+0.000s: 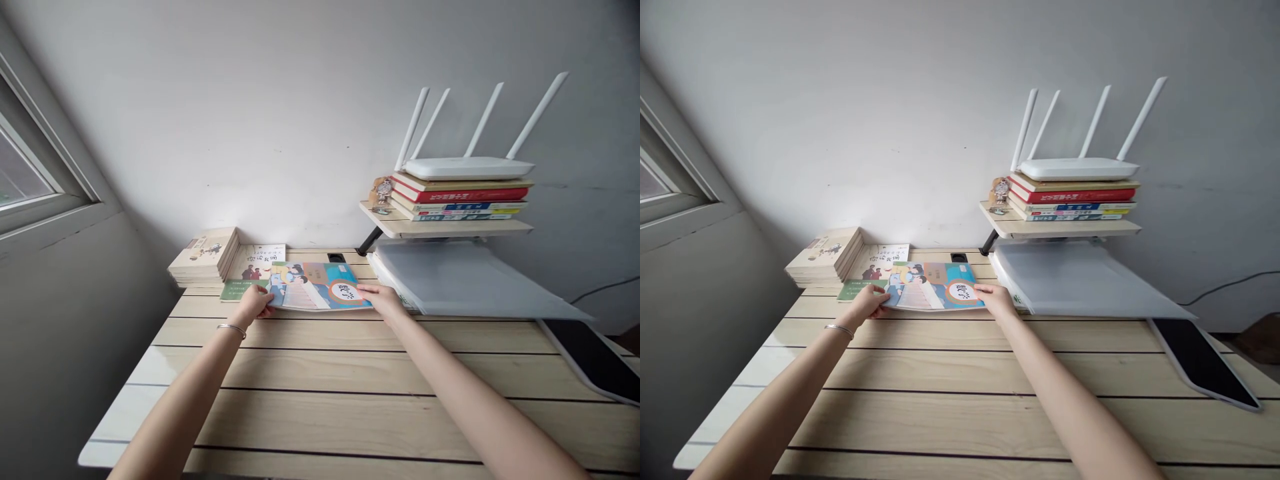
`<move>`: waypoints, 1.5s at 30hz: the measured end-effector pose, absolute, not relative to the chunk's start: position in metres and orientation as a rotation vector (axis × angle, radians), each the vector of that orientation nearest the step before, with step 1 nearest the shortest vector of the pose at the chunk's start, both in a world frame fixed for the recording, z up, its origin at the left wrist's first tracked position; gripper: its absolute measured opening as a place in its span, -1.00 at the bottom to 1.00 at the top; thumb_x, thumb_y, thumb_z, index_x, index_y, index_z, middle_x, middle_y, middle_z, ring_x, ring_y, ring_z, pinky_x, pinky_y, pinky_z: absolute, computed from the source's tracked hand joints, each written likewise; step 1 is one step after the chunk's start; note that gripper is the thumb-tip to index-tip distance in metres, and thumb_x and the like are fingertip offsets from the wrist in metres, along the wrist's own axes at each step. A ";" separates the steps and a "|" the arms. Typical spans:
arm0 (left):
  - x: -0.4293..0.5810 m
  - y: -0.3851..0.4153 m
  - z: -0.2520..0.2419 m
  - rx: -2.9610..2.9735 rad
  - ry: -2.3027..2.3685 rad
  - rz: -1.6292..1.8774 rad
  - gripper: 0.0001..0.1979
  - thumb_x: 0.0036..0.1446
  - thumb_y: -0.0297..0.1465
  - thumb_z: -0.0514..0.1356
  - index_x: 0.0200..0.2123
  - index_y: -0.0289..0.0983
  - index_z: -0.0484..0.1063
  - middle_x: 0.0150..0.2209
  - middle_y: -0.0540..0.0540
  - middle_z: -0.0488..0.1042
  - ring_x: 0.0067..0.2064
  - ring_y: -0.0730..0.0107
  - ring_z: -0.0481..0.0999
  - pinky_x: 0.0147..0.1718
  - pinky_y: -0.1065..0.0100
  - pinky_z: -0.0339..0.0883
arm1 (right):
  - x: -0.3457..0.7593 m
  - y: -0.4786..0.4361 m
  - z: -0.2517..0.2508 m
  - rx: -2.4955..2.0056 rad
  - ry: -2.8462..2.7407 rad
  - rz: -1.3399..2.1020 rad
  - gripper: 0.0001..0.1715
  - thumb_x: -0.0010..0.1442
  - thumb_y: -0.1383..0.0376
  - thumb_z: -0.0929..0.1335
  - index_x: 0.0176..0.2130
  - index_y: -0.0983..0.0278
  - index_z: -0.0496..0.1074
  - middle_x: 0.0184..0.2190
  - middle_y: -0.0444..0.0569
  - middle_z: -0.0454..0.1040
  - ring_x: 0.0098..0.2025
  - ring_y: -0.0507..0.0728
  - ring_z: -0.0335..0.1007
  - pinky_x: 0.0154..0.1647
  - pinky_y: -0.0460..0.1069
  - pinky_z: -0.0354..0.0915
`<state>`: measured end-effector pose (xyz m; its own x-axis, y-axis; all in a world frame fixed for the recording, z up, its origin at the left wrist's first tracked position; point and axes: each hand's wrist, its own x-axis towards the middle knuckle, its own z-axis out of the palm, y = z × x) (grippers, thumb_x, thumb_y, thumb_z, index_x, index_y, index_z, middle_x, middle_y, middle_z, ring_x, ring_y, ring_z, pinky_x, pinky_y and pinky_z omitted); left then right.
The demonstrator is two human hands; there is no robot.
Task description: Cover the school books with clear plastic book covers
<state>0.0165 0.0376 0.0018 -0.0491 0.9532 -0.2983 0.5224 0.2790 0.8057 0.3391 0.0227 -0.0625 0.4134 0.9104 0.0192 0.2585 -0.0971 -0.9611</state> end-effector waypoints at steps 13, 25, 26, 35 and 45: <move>-0.002 -0.020 -0.012 2.622 1.628 0.748 -0.83 0.16 -0.43 0.09 -0.19 -0.23 0.44 -0.21 -0.17 0.44 -0.17 0.23 0.41 -0.20 0.27 0.22 | 0.330 -0.028 -0.054 -1.649 -1.445 0.290 -0.82 0.02 0.31 0.34 -0.40 0.23 0.57 -0.25 0.04 0.52 -0.17 0.20 0.37 -0.02 0.11 0.22; 0.032 -0.023 -0.025 3.086 1.185 0.637 -0.79 0.21 -0.40 0.06 -0.41 -0.25 0.45 -0.39 -0.11 0.41 -0.23 0.26 0.33 -0.16 0.18 0.10 | 0.211 -0.048 -0.042 -1.273 -2.243 -0.294 -0.85 0.17 0.21 0.35 -0.31 0.19 0.52 -0.27 -0.02 0.51 -0.15 0.18 0.27 -0.18 0.09 0.11; 0.032 -0.022 -0.026 3.094 1.181 0.654 -0.77 0.22 -0.40 0.04 -0.42 -0.25 0.45 -0.41 -0.10 0.40 -0.25 0.28 0.33 -0.16 0.19 0.10 | 0.207 -0.045 -0.042 -1.267 -2.273 -0.328 -0.83 0.19 0.23 0.33 -0.34 0.20 0.51 -0.30 -0.02 0.51 -0.16 0.17 0.27 -0.19 0.09 0.11; 0.002 -0.016 -0.018 3.221 1.018 0.567 -0.75 0.25 -0.42 0.00 -0.42 -0.24 0.42 -0.41 -0.05 0.41 -0.25 0.34 0.33 -0.08 0.17 0.01 | 0.274 -0.047 -0.047 -1.132 -2.282 -0.401 -0.81 0.21 0.32 0.31 -0.35 0.19 0.54 -0.39 -0.08 0.55 -0.25 0.12 0.29 -0.19 0.05 0.14; -0.015 -0.021 -0.021 3.115 1.219 0.671 -0.75 0.25 -0.38 0.02 -0.37 -0.19 0.49 -0.36 -0.06 0.47 -0.20 0.33 0.34 -0.09 0.18 0.01 | 0.346 -0.064 -0.048 -1.283 -2.163 -0.106 -0.77 0.21 0.29 0.29 -0.29 0.14 0.56 -0.36 -0.03 0.56 -0.24 0.16 0.34 -0.18 0.07 0.28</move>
